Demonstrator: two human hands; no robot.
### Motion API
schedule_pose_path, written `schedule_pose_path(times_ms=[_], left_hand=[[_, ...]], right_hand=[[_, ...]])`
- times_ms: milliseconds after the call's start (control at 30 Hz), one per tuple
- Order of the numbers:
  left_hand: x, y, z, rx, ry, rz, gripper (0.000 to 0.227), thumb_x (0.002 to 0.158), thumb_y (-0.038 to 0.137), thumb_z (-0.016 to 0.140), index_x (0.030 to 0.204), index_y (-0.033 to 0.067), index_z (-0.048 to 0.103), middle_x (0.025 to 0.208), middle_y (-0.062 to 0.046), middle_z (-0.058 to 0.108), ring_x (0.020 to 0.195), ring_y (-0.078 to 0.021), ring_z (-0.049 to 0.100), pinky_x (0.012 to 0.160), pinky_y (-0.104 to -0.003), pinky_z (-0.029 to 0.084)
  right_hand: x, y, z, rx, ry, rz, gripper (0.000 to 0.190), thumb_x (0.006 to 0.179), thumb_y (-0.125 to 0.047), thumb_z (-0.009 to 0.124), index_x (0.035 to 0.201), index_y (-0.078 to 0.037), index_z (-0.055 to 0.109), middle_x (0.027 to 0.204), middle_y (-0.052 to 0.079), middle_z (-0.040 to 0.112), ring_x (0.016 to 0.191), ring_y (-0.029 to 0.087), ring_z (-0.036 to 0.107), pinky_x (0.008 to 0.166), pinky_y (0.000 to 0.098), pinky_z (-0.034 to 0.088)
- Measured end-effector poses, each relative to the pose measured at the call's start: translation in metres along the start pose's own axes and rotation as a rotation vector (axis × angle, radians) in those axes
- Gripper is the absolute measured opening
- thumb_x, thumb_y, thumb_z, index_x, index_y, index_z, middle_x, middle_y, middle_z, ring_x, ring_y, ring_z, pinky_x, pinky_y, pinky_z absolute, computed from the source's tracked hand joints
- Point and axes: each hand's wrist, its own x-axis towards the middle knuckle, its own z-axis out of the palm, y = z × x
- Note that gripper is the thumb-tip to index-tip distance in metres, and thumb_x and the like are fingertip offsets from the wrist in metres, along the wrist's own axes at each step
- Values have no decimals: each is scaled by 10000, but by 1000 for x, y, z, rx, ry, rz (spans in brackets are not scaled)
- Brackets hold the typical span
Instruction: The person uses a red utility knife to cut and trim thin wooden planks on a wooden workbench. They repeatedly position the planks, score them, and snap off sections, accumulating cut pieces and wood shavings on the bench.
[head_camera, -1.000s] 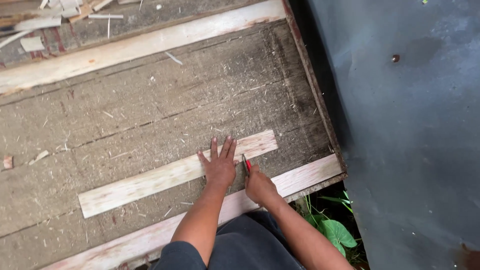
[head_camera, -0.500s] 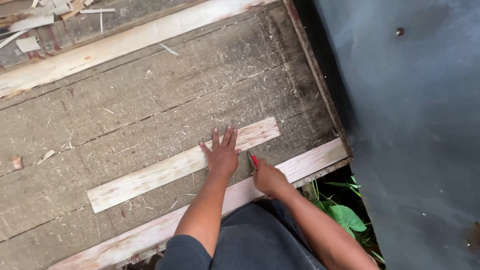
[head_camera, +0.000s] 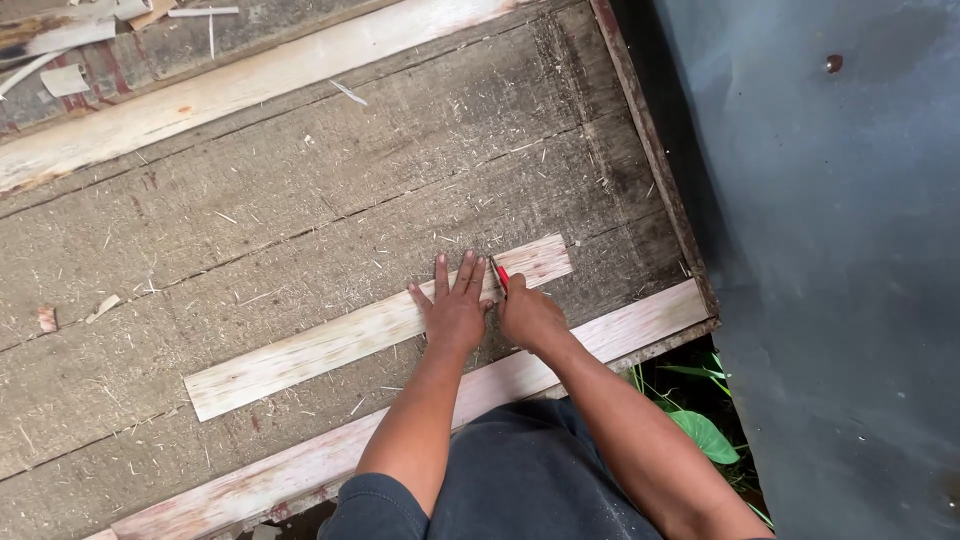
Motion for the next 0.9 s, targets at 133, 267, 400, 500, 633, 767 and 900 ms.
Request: schedule_pose_path(times_ms=[133,267,400,500,633,767,900], left_hand=[[0,0,0,-6,-3,-3,692,1082,454,377,1665,319,29,1733,153,-114,1586,-329,-150,1180,-796,34],[-1,0,-1,-24,3,0,690,1081,444,382,1664,327,32,1734,152,-104,1588,-327,-147,1179,-796,27],[0,-1,1,-30,10,4,693,1078,453,390,1663,333,38,1734,156,-102,1587,-322,-150,1176,-799,15],[-2,0,-1,-32,-3,-6,695,1081,453,384,1661,338,21,1731,161,-114,1586,-317,-158,1182,-789,2],[-4,2,-3,-9,-8,-13,690,1084,459,362,1661,342,2,1729,159,-127,1585,-313,-164,1183,-787,-5],[-1,2,-1,-7,-1,-25,693,1084,454,359,1659,349,-13,1725,163,-143,1580,-310,-178,1180,-787,-14],[-5,3,-6,-3,-19,-17,690,1086,449,345,1661,336,-18,1726,149,-156,1578,-317,-187,1181,-788,-7]], right_hand=[[4,-3,6,-34,-3,23,343,1012,-308,411,1197,-24,469,1072,320,678,1042,542,689,822,605,567],[7,-3,9,-46,-1,38,350,1032,-322,397,1194,-18,461,1065,319,683,1032,542,691,814,600,570],[2,-4,3,-14,-18,38,367,1030,-326,378,1200,-12,463,1087,322,685,1057,547,684,834,611,559],[-3,-7,-2,4,-32,26,376,1020,-327,369,1202,-9,454,1050,314,690,1023,545,693,813,622,557],[-21,-14,-7,-8,-65,47,392,1032,-321,360,1222,8,457,1107,321,689,1085,541,676,861,615,553],[-21,-8,2,-13,-57,41,377,1045,-303,354,1231,10,453,1121,313,685,1092,525,680,871,589,561],[-34,-3,8,45,-73,41,408,1031,-291,350,1246,37,463,1158,333,668,1118,541,663,882,606,553]])
